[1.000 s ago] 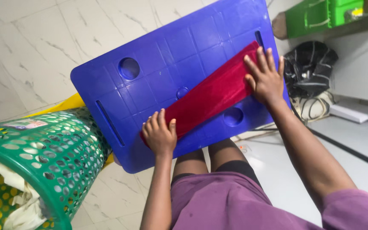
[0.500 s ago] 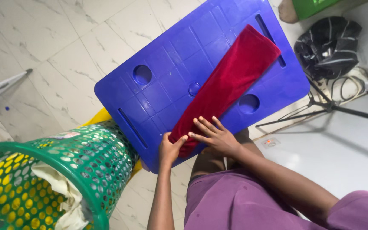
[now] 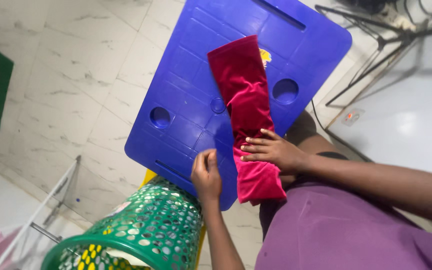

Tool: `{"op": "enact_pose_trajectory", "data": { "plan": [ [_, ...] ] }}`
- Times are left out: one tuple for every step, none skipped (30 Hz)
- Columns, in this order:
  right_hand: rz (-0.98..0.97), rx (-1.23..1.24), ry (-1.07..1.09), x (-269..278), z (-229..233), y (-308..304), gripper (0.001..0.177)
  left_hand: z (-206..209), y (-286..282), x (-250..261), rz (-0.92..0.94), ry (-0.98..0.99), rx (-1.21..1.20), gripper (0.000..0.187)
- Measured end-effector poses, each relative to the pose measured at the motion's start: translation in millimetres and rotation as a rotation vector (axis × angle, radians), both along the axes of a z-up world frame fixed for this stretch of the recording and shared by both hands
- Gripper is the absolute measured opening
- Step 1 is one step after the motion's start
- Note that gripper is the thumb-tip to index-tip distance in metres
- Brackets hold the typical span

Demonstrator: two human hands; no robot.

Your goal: The person folds several pieces of clothing including a red garment and a light-colored top by hand on a blue surface, and places them into an open suitcase.

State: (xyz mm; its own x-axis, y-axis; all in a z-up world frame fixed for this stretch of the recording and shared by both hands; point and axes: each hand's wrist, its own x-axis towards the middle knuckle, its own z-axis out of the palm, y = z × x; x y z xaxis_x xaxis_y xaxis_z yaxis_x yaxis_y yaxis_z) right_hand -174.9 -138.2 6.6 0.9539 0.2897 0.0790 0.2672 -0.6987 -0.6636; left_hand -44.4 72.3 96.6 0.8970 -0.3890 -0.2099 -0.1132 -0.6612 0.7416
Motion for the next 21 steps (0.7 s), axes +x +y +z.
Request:
{"op": "enact_pose_trajectory", "data": {
  "plan": [
    [0.019, 0.059, 0.022, -0.9, 2.8, 0.6, 0.069, -4.1, -12.0, 7.3, -0.070, -0.087, -0.169, 0.048],
    [0.046, 0.105, 0.041, -1.2, 5.3, -6.5, 0.071, -13.5, -28.4, 12.7, -0.174, 0.013, -0.317, 0.056],
    [0.075, 0.108, 0.067, -2.2, 8.5, -10.8, 0.071, -25.0, -41.9, 16.4, -0.278, 0.115, -0.463, 0.064],
    [0.111, 0.114, 0.093, -3.0, 12.2, -13.6, 0.072, -40.5, -56.9, 16.9, -0.296, 0.380, -0.584, 0.069],
    [0.146, 0.121, 0.120, -3.0, 14.9, -17.5, 0.072, -58.2, -70.1, 17.4, -0.311, 0.648, -0.696, 0.075],
    [0.125, 0.230, 0.089, -1.7, 15.9, -22.1, 0.069, -75.4, -75.3, 16.3, -0.327, 0.840, -0.747, 0.080],
    [0.103, 0.338, 0.057, 1.2, 16.1, -27.2, 0.066, -93.2, -79.1, 15.8, -0.341, 1.034, -0.794, 0.085],
    [0.081, 0.446, 0.026, 3.1, 16.7, -33.6, 0.064, -110.4, -82.2, 15.8, -0.352, 1.230, -0.838, 0.089],
    [0.012, 0.444, 0.109, 7.0, 17.3, -37.9, 0.060, -124.4, -79.8, 16.6, -0.332, 1.279, -0.946, 0.091],
    [-0.058, 0.440, 0.193, 13.9, 17.3, -40.9, 0.056, -134.9, -73.3, 16.3, -0.309, 1.326, -1.057, 0.094],
    [-0.128, 0.435, 0.277, 20.9, 17.6, -45.6, 0.052, -143.9, -68.3, 15.5, -0.284, 1.372, -1.167, 0.096],
    [-0.190, 0.462, 0.258, 31.9, 16.6, -50.1, 0.043, -150.5, -62.3, 12.2, -0.108, 1.335, -1.198, 0.094],
    [-0.253, 0.489, 0.240, 44.1, 16.0, -55.7, 0.034, -155.7, -56.0, 8.9, 0.067, 1.292, -1.224, 0.092],
    [-0.301, 0.546, 0.247, 54.9, 16.7, -60.2, 0.039, -159.3, -47.4, 5.9, 0.247, 1.237, -1.241, 0.092],
    [-0.350, 0.602, 0.256, 69.5, 16.8, -62.8, 0.045, -164.2, -44.2, 3.0, 0.263, 1.153, -1.182, 0.088],
    [-0.398, 0.522, 0.356, 87.8, 16.2, -65.2, 0.050, -171.2, -50.0, 2.8, 0.273, 1.067, -1.128, 0.085],
    [-0.445, 0.439, 0.455, 103.0, 16.1, -67.0, 0.055, -174.7, -54.2, 3.8, 0.282, 0.982, -1.074, 0.083],
    [-0.504, 0.540, 0.416, 113.2, 16.6, -67.7, 0.059, -175.3, -58.3, 5.6, 0.328, 0.946, -1.015, 0.080],
    [-0.563, 0.640, 0.376, 122.2, 16.5, -67.7, 0.064, -175.9, -67.6, 11.7, 0.373, 0.911, -0.954, 0.076],
    [-0.621, 0.741, 0.335, 128.5, 16.0, -67.6, 0.070, -174.4, -76.9, 17.9, 0.418, 0.876, -0.894, 0.072],
    [-0.699, 0.709, 0.387, 131.6, 15.3, -68.0, 0.069, -171.3, -85.0, 22.2, 0.421, 0.832, -0.832, 0.070]
  ]
}}
